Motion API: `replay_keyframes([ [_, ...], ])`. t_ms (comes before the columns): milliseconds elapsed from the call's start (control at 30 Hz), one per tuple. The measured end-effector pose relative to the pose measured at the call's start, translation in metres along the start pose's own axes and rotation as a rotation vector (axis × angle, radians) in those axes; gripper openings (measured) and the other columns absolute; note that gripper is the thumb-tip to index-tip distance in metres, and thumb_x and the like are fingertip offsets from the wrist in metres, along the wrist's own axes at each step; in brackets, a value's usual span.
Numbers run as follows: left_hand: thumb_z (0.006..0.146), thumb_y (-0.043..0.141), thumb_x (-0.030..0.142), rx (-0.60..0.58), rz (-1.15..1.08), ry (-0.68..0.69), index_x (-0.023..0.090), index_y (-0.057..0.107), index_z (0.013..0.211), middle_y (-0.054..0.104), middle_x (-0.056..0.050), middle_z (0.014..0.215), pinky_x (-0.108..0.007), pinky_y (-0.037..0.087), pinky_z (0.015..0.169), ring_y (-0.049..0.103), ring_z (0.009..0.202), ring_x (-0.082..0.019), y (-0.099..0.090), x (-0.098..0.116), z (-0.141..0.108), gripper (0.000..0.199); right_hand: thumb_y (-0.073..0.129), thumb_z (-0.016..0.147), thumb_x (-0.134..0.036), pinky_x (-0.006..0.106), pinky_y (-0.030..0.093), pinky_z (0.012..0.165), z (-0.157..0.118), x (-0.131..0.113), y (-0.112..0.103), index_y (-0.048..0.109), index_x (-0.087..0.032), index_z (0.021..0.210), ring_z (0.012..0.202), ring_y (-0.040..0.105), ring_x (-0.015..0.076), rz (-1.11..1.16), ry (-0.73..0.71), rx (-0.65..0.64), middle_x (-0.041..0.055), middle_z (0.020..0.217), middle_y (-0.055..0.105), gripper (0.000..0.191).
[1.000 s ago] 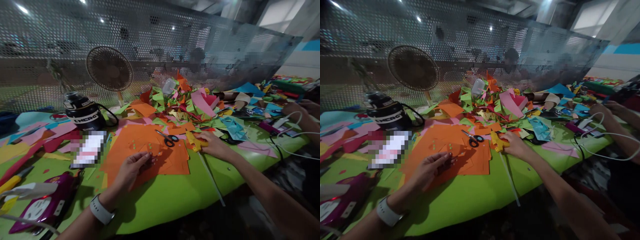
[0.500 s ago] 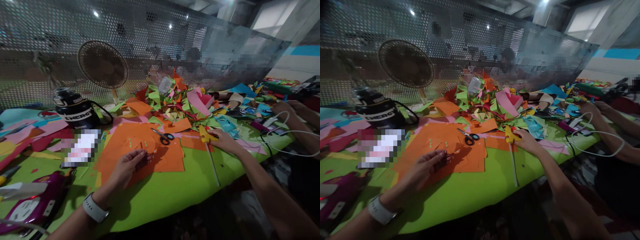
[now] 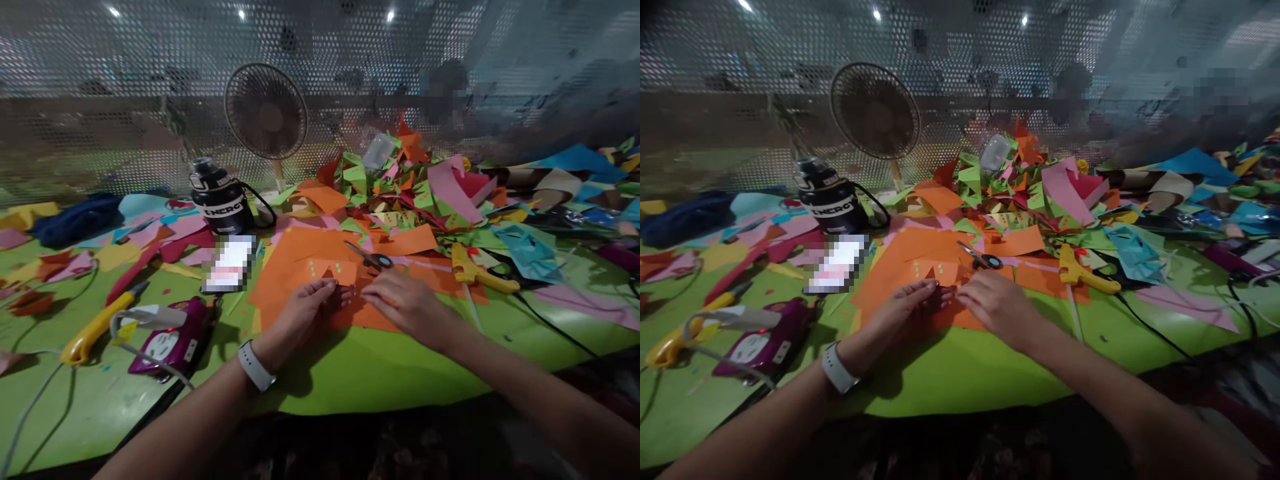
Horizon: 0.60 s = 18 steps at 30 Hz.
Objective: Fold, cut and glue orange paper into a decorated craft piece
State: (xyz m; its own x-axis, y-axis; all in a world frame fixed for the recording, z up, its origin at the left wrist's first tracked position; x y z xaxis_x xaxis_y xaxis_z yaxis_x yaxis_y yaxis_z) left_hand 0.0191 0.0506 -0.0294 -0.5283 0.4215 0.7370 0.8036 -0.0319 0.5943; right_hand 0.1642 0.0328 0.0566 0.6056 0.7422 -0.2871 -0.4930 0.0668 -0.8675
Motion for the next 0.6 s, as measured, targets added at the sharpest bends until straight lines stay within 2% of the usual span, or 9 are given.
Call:
replay_keyframes([
  [100, 0.068, 0.082, 0.025, -0.062, -0.04, 0.033, 0.014, 0.068, 0.075, 0.072, -0.001, 0.069, -0.021, 0.051, 0.07, 0.064, 0.065, -0.011, 0.001, -0.001, 0.002, 0.019, 0.048, 0.097, -0.023, 0.033, 0.05, 0.078, 0.011, -0.013, 0.028, 0.066, -0.017, 0.1, 0.087, 0.063, 0.0199, 0.026, -0.052, -0.053, 0.0081, 0.091, 0.069, 0.019],
  [200, 0.068, 0.082, 0.026, -0.098, -0.052, 0.043, 0.014, 0.069, 0.076, 0.067, 0.002, 0.066, -0.018, 0.046, 0.06, 0.058, 0.059, -0.008, -0.001, -0.003, 0.005, 0.02, 0.053, 0.094, -0.02, 0.033, 0.05, 0.08, 0.016, -0.013, 0.041, 0.064, -0.016, 0.098, 0.089, 0.061, 0.0203, 0.01, -0.025, -0.079, 0.0081, 0.093, 0.067, 0.013],
  [433, 0.064, 0.083, 0.031, -0.055, 0.033, 0.049, 0.014, 0.066, 0.073, 0.061, 0.001, 0.065, -0.02, 0.042, 0.058, 0.054, 0.057, -0.009, -0.004, -0.003, 0.009, 0.025, 0.055, 0.091, -0.015, 0.033, 0.049, 0.077, 0.02, -0.013, 0.046, 0.062, -0.017, 0.094, 0.088, 0.059, 0.0207, -0.051, 0.005, -0.098, 0.0072, 0.092, 0.065, 0.008],
  [600, 0.062, 0.084, 0.032, -0.059, 0.039, 0.058, 0.014, 0.066, 0.072, 0.059, 0.002, 0.064, -0.02, 0.042, 0.059, 0.052, 0.057, -0.008, -0.001, -0.001, 0.007, 0.028, 0.051, 0.092, -0.013, 0.034, 0.049, 0.074, 0.018, -0.019, 0.051, 0.063, -0.014, 0.094, 0.085, 0.059, 0.0217, -0.168, -0.05, -0.099, 0.0093, 0.09, 0.066, 0.012],
])
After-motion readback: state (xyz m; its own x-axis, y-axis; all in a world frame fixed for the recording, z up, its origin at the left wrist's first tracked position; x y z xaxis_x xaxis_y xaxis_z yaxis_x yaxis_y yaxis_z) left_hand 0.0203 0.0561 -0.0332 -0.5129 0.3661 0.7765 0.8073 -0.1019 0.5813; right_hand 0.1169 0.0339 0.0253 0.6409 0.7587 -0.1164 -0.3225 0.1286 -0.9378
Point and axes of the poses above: each hand's wrist, its own z-axis towards the middle knuckle, its own y-axis out of the palm, x = y × z, the point moved 6 cm from there along z, towards the middle knuckle
